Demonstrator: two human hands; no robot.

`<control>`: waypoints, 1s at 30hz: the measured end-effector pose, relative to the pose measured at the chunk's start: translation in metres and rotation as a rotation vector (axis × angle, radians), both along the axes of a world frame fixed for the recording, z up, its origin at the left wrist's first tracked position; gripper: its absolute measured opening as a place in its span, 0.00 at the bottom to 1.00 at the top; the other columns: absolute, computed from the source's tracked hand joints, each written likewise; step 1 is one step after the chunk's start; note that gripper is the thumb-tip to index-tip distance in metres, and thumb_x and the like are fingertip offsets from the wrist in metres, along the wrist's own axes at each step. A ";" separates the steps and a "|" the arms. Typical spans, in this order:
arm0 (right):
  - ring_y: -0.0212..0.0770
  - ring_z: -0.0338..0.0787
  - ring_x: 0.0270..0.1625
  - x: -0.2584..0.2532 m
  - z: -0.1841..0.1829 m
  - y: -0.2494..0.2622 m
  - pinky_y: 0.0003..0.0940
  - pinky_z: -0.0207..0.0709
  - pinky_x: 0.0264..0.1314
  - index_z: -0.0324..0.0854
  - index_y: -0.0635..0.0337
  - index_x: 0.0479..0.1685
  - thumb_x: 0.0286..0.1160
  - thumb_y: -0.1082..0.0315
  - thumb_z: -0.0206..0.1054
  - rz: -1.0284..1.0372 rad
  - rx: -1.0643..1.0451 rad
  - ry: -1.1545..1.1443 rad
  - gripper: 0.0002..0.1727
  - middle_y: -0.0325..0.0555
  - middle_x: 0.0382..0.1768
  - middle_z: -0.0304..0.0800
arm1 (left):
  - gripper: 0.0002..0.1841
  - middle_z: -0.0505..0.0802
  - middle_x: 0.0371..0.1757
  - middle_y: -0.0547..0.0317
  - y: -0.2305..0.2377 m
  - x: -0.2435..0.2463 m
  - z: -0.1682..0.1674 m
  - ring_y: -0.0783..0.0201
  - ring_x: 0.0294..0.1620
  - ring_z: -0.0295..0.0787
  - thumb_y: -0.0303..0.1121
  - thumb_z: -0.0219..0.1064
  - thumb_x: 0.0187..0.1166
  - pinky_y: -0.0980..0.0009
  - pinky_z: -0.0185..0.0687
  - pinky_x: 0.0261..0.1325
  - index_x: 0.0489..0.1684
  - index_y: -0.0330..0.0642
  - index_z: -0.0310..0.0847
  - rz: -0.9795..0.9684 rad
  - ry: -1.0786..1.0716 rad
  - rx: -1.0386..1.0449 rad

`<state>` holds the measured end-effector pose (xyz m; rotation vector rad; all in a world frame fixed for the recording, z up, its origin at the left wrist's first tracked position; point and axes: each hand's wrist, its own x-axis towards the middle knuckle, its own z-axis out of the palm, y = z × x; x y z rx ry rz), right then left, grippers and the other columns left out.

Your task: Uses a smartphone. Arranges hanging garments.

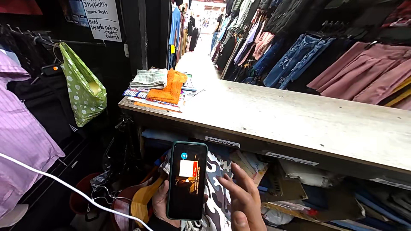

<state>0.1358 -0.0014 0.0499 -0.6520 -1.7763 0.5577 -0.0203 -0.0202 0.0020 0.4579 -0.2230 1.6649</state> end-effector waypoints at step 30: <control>0.24 0.71 0.82 0.004 -0.034 -0.030 0.31 0.73 0.81 0.76 0.38 0.76 0.90 0.43 0.50 0.036 -0.131 0.013 0.24 0.26 0.80 0.72 | 0.28 0.92 0.64 0.40 -0.014 0.000 0.021 0.48 0.67 0.90 0.49 0.66 0.78 0.53 0.82 0.73 0.70 0.37 0.84 -0.201 0.071 0.168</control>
